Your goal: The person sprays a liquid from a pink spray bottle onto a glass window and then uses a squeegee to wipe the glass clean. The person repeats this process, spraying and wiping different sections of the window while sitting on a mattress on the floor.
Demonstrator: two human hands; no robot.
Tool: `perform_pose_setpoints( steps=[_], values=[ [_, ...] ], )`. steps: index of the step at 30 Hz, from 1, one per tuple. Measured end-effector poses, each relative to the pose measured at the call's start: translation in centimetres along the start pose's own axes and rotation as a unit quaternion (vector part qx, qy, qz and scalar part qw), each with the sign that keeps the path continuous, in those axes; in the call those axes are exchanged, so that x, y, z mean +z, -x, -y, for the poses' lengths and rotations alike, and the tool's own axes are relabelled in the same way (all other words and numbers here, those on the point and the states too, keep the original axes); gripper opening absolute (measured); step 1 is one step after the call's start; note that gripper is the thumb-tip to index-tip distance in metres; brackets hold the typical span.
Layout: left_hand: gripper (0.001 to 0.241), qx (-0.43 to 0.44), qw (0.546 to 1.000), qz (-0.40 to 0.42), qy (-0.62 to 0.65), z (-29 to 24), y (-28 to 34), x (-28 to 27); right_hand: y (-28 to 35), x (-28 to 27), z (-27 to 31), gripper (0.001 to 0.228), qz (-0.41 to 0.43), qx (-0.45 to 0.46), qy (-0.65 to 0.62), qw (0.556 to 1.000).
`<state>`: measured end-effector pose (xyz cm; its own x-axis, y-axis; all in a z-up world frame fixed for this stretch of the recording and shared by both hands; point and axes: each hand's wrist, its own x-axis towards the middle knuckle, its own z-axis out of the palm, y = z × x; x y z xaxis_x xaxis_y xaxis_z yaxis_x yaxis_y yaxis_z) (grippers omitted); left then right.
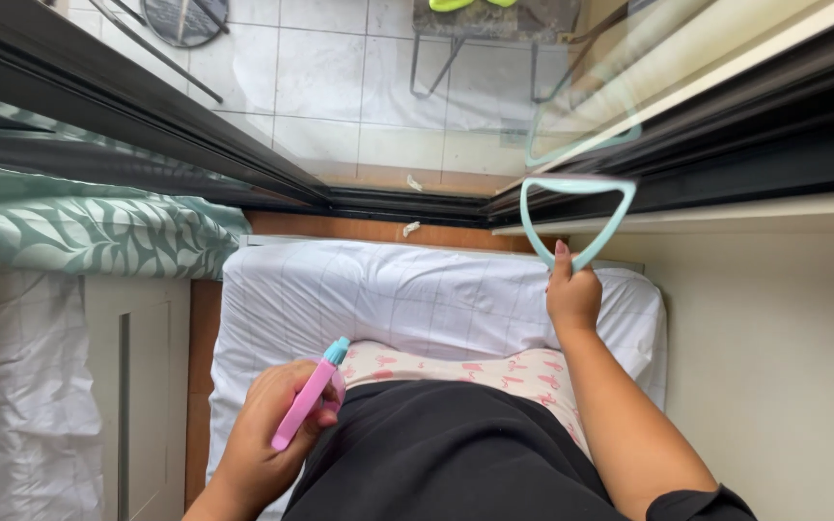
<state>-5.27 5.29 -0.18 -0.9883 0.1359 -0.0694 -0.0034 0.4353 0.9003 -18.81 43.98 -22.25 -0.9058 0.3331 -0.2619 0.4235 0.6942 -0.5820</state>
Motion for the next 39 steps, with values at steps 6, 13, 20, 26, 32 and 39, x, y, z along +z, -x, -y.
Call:
perform_pose_setpoints(
  steps=[6,13,20,26,32,39],
  values=[
    [0.025,0.030,0.999,-0.025,-0.002,-0.1,-1.1,0.5,0.7,-3.2,2.9,0.052,0.004,0.007,0.017,1.000],
    [0.022,0.007,1.000,-0.021,-0.003,0.3,-0.2,-0.3,2.7,-9.4,10.3,0.050,0.156,0.162,-0.050,0.973],
    [0.028,0.026,0.998,-0.048,0.000,0.2,0.2,-0.4,4.2,-13.0,15.2,0.048,0.143,0.078,0.026,0.986],
    [0.026,0.018,0.999,-0.047,-0.004,0.6,1.4,-0.2,1.5,-5.9,9.9,0.029,0.080,0.034,-0.066,0.994],
    [0.027,0.005,0.999,-0.043,-0.015,0.5,3.2,-0.6,-1.0,0.3,5.7,0.022,0.115,0.071,-0.121,0.983],
    [0.028,-0.018,0.998,-0.048,-0.020,1.2,4.2,-0.5,-2.2,2.0,3.4,0.022,0.167,0.111,-0.135,0.970]
  ],
)
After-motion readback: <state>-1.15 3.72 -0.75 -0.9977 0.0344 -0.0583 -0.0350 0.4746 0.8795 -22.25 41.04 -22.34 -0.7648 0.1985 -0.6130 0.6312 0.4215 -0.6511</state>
